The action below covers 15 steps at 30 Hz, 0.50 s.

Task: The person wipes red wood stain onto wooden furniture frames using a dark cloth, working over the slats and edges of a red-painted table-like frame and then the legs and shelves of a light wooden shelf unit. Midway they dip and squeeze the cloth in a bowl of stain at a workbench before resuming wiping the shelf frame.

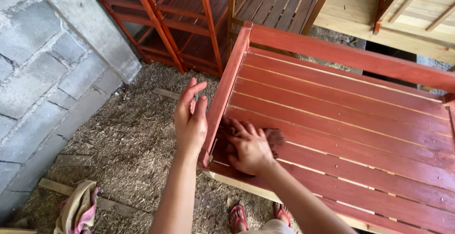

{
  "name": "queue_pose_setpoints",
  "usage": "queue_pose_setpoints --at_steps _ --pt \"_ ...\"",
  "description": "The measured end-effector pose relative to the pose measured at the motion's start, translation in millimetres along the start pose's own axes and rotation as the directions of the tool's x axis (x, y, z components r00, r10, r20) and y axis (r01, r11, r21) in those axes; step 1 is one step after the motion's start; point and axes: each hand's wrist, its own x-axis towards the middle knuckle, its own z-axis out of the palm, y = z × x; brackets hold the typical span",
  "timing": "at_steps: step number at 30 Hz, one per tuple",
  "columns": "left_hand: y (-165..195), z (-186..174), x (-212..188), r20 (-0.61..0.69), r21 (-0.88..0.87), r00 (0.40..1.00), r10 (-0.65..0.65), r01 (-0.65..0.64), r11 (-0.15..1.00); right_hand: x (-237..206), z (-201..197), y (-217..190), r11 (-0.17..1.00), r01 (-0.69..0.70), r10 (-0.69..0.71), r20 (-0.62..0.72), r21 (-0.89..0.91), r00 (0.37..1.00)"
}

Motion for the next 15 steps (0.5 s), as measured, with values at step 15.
queue_pose_setpoints --at_steps 15 --pt "9 -22 -18 0.003 0.162 0.999 0.049 -0.049 0.986 -9 10 -26 0.973 0.217 -0.216 -0.027 0.079 0.976"
